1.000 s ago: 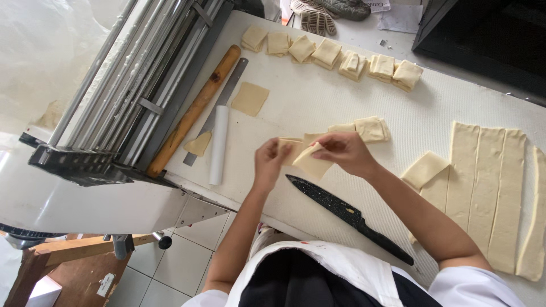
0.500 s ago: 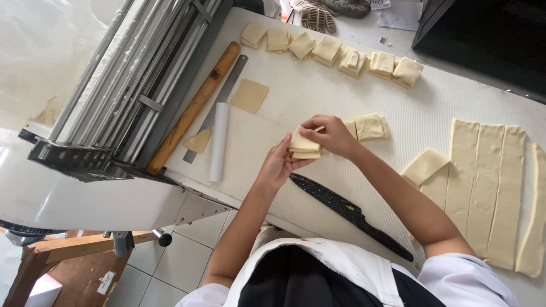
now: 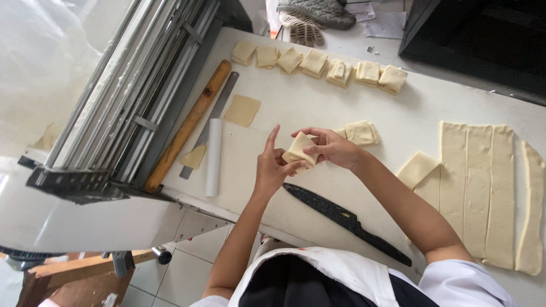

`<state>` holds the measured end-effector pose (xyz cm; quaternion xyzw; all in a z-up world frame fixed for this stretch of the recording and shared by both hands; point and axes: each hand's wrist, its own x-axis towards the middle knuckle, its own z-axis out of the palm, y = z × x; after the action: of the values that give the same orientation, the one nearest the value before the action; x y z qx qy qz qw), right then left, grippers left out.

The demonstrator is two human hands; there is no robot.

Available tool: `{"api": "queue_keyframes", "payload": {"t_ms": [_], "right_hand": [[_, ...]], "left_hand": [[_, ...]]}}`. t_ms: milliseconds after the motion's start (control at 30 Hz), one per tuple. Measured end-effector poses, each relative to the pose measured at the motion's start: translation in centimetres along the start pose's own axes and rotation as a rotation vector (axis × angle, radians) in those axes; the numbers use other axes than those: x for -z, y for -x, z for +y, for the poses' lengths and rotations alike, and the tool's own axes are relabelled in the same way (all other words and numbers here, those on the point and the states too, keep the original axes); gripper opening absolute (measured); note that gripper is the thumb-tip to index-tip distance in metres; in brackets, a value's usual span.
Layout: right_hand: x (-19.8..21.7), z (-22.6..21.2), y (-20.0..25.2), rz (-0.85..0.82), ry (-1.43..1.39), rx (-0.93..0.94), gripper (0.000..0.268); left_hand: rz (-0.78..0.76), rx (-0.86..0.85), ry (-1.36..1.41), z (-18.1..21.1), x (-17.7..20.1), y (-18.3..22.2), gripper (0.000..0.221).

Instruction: The person cuts strips of dough with a knife, folds the strips into squares, and stacks them together on the work surface.

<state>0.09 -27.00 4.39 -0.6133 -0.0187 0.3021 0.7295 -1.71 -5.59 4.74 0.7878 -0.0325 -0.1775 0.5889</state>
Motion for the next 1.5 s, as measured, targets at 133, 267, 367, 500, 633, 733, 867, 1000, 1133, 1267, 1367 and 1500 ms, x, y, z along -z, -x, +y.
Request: {"api": "queue_keyframes", "payload": {"t_ms": [133, 267, 367, 500, 633, 733, 867, 1000, 1133, 1267, 1367, 1500], "right_hand": [[5.5, 0.1, 1.1, 0.271, -0.207, 0.084, 0.045], [17.9, -2.2, 4.0, 0.859, -0.115, 0.343, 0.032], [24.3, -1.2, 4.4, 1.249, -0.018, 0.286, 0.032], [26.7, 0.7, 3.3, 1.400, 0.232, 0.087, 0.038], [25.6, 1.2, 3.4, 1.440, 1.044, -0.414, 0.060], [24.4, 1.4, 4.4, 1.425, 1.301, -0.081, 0.063], [22.6, 1.2, 4.6, 1.121, 1.270, -0.342, 0.074], [19.8, 0.4, 3.0, 1.076, 1.285, 0.049, 0.081], [16.7, -0.9, 0.7, 0.909, 1.487, -0.132, 0.090], [16.0, -3.0, -1.1, 0.909, 1.458, -0.450, 0.082], [15.4, -2.1, -4.1, 0.952, 1.429, -0.172, 0.081], [15.2, 0.8, -6.7, 0.900, 1.428, -0.170, 0.081]], "left_hand": [[0.077, -0.215, 0.124, -0.6, 1.2, -0.4, 0.100], [0.197, -0.224, 0.149, -3.1, 2.9, -0.5, 0.065], [0.226, -0.188, 0.160, -4.7, 3.0, -0.8, 0.053], [0.168, -0.176, 0.165, -5.5, 1.8, -1.0, 0.053], [0.145, -0.182, 0.149, -6.0, 1.6, -0.5, 0.053], [0.172, -0.129, 0.101, -6.3, 1.8, -0.2, 0.051], [0.191, -0.111, 0.091, -6.4, 2.2, 0.1, 0.049], [0.199, -0.167, 0.057, -6.7, 2.2, 1.3, 0.048], [0.259, -0.284, -0.125, -7.5, 2.7, 3.2, 0.047], [0.321, -0.331, -0.231, -8.2, 2.9, 4.6, 0.039], [0.286, -0.297, -0.150, -8.9, 3.1, 4.6, 0.037], [0.228, -0.241, 0.069, -9.5, 3.7, 4.1, 0.034]]}}
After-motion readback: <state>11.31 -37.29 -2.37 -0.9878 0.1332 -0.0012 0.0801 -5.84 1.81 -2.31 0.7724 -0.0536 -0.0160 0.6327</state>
